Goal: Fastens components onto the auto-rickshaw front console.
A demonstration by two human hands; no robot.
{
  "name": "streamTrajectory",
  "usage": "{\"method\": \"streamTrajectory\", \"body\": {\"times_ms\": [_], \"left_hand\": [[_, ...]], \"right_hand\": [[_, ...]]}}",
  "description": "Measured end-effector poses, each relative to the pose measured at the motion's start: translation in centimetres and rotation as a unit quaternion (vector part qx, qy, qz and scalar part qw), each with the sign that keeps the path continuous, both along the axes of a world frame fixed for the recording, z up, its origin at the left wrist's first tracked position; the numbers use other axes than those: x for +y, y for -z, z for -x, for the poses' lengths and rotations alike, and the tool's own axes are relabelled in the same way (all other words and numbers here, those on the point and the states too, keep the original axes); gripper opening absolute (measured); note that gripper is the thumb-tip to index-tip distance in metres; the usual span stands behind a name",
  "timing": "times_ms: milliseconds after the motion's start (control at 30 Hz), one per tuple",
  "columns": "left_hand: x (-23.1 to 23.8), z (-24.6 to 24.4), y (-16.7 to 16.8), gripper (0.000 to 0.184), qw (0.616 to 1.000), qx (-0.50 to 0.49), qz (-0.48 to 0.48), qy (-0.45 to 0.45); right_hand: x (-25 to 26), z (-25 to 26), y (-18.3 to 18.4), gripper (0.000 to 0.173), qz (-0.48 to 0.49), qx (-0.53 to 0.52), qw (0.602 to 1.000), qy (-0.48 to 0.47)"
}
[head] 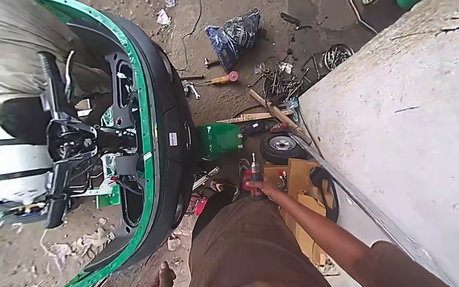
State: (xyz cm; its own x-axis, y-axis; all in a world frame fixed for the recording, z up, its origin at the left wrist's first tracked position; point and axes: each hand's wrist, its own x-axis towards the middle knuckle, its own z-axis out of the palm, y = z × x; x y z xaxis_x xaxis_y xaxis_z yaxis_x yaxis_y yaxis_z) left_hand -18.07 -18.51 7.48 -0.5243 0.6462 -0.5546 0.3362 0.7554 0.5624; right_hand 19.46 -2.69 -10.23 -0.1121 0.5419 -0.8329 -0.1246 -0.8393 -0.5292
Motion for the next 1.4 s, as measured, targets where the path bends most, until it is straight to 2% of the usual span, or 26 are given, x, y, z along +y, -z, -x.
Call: {"method": "streamTrajectory", "body": {"times_ms": [100,167,233,300,400,467,533,667,767,867,933,1000,1100,1200,1267,1333,1400], "left_hand": [[-4.9,-0.2,2.6,0.052,0.995,0.064,0.071,-0.033],[-7.6,-0.3,6.3,0.055,0.983,0.105,0.146,-0.036],[-11.7,-0.2,9.2,0.058,0.961,0.094,0.249,-0.075],[-15.6,0.5,11.5,0.059,0.937,0.052,0.313,-0.147],[-20.4,0.4,13.3,0.057,0.912,0.011,0.351,-0.212],[-21.2,0.5,14.0,0.054,0.909,0.000,0.351,-0.225],[-20.1,0.8,14.4,0.050,0.920,-0.017,0.312,-0.236],[-16.2,1.2,14.1,0.042,0.955,-0.049,0.193,-0.220],[-14.2,1.1,13.6,0.040,0.977,-0.082,0.109,-0.163],[-15.1,1.1,13.3,0.041,0.986,-0.106,0.084,-0.101],[-17.7,1.2,14.0,0.042,0.985,-0.108,0.097,-0.094],[-21.2,2.1,15.5,0.042,0.978,-0.118,0.119,-0.125],[-29.2,2.8,18.2,0.041,0.954,-0.138,0.167,-0.206],[-37.5,3.0,20.5,0.040,0.927,-0.138,0.229,-0.262],[-42.4,2.6,21.6,0.037,0.907,-0.132,0.244,-0.317],[-46.4,1.8,22.3,0.034,0.876,-0.137,0.232,-0.401],[-47.7,1.2,21.8,0.029,0.818,-0.168,0.175,-0.521]], "right_hand": [[1.1,1.0,0.9,0.060,0.036,-0.020,0.998,-0.037],[1.5,1.3,2.0,0.053,0.037,-0.038,0.997,-0.050],[1.1,1.6,3.0,0.049,0.036,-0.065,0.993,-0.092],[1.3,2.7,4.1,0.048,0.020,-0.096,0.985,-0.139],[1.5,3.4,4.7,0.047,0.004,-0.152,0.967,-0.203],[1.6,3.8,4.5,0.041,-0.008,-0.171,0.955,-0.244],[1.8,4.1,4.5,0.039,-0.022,-0.184,0.934,-0.304],[2.1,4.1,5.0,0.050,-0.056,-0.253,0.864,-0.431],[1.5,4.5,4.6,0.054,-0.102,-0.312,0.778,-0.536],[-0.3,6.0,2.5,0.048,-0.143,-0.354,0.667,-0.640],[-2.5,5.9,2.0,0.046,-0.151,-0.380,0.625,-0.664],[-4.5,5.2,2.7,0.051,-0.172,-0.400,0.631,-0.642],[-8.1,4.1,2.8,0.055,-0.161,-0.411,0.687,-0.577],[-11.9,3.0,2.7,0.045,-0.141,-0.393,0.787,-0.455],[-13.9,3.0,2.4,0.040,-0.114,-0.388,0.840,-0.362],[-15.4,3.6,2.3,0.038,-0.086,-0.382,0.875,-0.285],[-15.9,3.7,3.0,0.033,-0.074,-0.368,0.895,-0.240]]}}
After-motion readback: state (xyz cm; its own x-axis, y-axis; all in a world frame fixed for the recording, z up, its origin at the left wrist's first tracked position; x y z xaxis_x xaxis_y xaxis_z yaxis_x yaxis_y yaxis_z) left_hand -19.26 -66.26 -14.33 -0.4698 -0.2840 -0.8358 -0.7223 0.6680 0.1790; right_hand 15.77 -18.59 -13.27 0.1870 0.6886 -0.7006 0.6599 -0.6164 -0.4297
